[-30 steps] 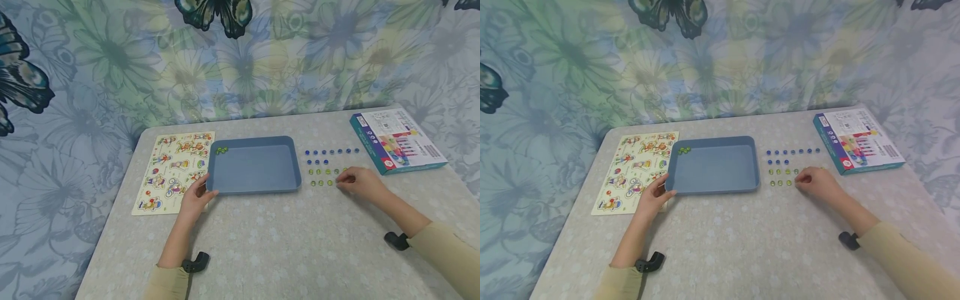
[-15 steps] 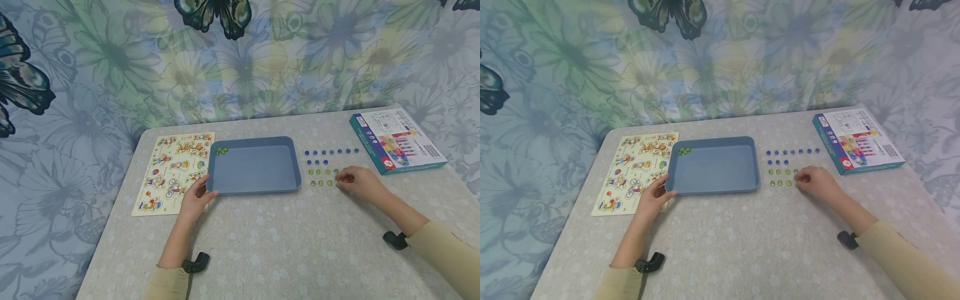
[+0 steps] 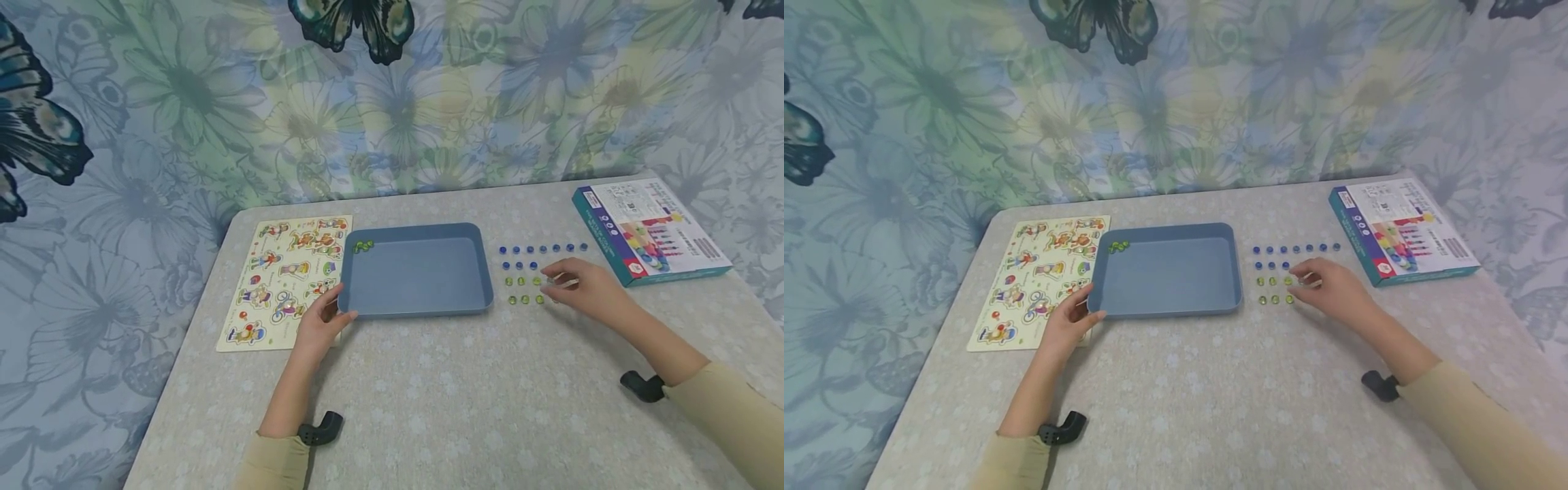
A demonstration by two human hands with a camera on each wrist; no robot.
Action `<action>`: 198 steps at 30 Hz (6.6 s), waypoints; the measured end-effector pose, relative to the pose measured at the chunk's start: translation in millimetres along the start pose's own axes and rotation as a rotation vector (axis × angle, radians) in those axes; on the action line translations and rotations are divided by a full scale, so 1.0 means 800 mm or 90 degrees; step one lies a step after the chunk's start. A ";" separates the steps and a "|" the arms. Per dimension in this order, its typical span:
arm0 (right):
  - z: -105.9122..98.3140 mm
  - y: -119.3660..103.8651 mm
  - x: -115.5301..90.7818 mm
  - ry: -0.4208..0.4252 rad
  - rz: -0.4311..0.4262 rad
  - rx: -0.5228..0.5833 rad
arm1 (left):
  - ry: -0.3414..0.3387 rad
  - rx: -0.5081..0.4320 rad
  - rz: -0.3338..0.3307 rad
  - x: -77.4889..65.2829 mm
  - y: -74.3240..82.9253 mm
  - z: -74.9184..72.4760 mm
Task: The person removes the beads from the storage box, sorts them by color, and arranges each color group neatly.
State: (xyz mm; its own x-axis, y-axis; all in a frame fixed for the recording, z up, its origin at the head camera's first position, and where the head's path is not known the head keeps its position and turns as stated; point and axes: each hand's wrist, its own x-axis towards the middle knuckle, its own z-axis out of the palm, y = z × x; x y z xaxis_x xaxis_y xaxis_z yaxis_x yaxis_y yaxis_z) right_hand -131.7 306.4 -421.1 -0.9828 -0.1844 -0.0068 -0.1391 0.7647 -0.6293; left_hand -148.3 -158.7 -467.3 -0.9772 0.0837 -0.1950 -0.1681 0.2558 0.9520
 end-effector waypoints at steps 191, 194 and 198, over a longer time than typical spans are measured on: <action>0.079 -0.100 0.062 -0.025 -0.142 0.100 | -0.015 -0.003 -0.005 -0.018 0.037 0.002; 0.100 -0.113 0.080 -0.076 -0.150 0.116 | -0.015 -0.003 -0.008 -0.017 0.035 0.002; 0.127 -0.127 0.101 -0.138 -0.144 0.131 | -0.008 -0.005 -0.008 -0.011 0.025 0.001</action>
State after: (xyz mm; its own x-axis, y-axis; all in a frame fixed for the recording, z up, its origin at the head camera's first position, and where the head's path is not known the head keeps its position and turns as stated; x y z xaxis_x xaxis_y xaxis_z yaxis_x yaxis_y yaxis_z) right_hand -184.6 151.0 -437.0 -0.8785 -0.4778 -0.0002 -0.3007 0.5533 -0.7768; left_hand -142.8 -153.4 -446.3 -0.9734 0.0927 -0.2093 -0.1809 0.2491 0.9514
